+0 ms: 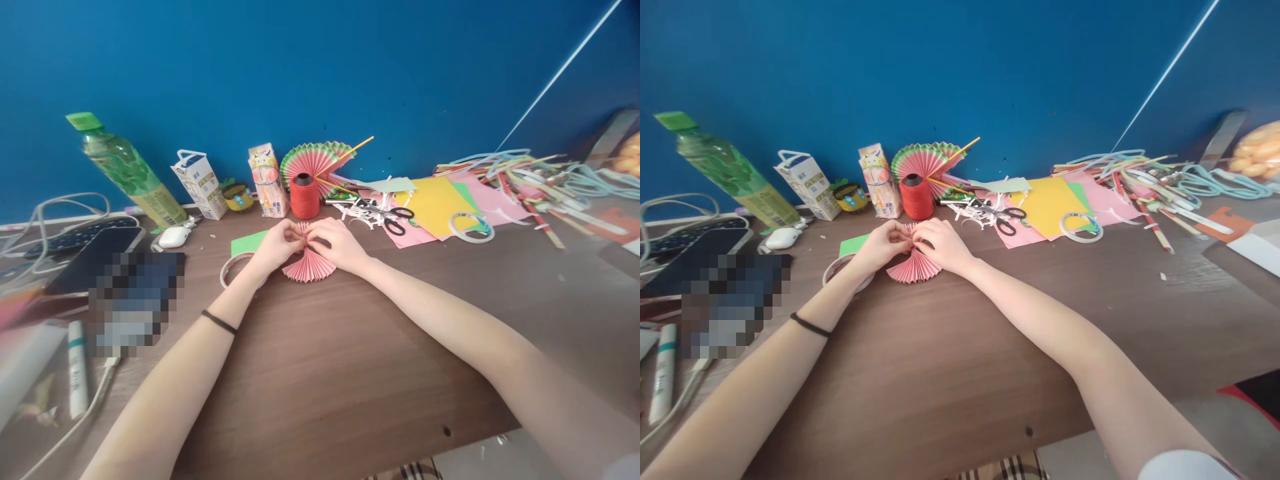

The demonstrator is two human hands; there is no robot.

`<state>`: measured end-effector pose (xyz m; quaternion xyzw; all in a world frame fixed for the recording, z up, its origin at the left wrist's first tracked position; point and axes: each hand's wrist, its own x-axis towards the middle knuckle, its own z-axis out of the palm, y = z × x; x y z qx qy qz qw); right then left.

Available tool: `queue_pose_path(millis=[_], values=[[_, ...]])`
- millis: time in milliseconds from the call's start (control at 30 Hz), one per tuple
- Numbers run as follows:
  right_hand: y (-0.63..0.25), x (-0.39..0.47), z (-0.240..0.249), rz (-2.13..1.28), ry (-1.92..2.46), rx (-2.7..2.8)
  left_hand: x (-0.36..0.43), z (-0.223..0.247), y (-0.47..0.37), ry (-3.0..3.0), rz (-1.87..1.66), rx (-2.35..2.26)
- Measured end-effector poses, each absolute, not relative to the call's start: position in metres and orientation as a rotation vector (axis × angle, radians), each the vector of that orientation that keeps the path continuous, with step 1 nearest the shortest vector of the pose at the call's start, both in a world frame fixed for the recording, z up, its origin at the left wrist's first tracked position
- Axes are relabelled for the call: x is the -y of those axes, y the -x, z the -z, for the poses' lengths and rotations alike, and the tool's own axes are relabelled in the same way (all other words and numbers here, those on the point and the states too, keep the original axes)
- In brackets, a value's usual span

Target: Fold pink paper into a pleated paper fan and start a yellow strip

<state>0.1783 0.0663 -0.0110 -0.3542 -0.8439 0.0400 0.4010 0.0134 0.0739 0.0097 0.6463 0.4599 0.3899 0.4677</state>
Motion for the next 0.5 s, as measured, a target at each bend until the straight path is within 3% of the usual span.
queue_pose_path(millis=[500], values=[[-0.1766, -0.0656, 0.0082, -0.274, 1.038, 2.116, -0.0728, -0.0113, -0.0122, -1.593, -0.924, -1.050]])
